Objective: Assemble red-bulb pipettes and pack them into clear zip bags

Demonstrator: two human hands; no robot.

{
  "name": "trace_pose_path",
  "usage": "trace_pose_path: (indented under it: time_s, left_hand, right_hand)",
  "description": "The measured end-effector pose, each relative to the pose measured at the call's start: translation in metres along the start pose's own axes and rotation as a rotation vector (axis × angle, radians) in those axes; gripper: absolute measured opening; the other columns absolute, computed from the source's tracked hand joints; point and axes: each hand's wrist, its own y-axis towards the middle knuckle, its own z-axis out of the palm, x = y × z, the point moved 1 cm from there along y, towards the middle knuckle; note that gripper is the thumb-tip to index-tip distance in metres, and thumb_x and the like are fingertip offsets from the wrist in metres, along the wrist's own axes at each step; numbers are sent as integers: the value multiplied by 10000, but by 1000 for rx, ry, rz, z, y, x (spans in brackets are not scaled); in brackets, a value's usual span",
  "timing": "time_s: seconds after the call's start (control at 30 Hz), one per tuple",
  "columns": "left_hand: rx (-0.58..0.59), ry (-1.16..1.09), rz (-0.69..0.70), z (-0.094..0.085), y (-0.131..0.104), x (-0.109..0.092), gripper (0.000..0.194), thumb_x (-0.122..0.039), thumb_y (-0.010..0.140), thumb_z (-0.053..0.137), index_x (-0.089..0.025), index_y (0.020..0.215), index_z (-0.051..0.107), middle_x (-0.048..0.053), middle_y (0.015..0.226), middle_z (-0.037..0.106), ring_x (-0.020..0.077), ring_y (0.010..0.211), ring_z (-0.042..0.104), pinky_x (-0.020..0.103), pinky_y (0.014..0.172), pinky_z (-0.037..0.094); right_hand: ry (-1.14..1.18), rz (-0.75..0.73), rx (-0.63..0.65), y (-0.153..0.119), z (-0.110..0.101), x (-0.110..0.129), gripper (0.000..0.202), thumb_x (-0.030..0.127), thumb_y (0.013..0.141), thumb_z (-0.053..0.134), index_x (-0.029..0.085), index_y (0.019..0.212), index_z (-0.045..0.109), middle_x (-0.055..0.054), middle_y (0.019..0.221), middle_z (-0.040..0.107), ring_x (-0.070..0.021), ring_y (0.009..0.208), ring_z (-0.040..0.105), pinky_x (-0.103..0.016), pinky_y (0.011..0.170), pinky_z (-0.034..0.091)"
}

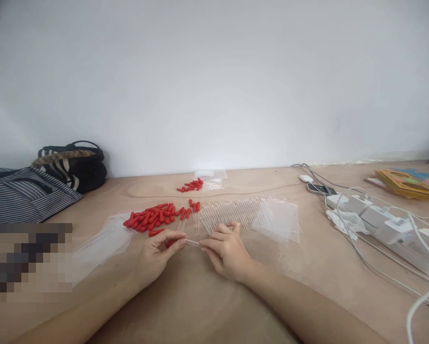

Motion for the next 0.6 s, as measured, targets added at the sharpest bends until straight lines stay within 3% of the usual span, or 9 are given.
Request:
trace_pose_path:
  time_s: [0.23,0.6]
  left_hand:
    - [38,-156,-187,0,-1,4,267,-255,609,672,-141,851,665,26,732,685,161,670,634,261,646,540]
    - [-5,-153,-132,1,-5,1,241,-168,580,689,-159,821,678,17,703,694,144,651,642,202,618,533]
  right_hand:
    - [-92,-126,-41,-1,-3,0,179,193,807,452,202,848,625,16,562,528,-119,652,414,-342,725,193]
    - [-117,-220,-74,-3,-3,5,172,170,808,445,168,831,616,30,518,487,-105,625,408,-340,735,200]
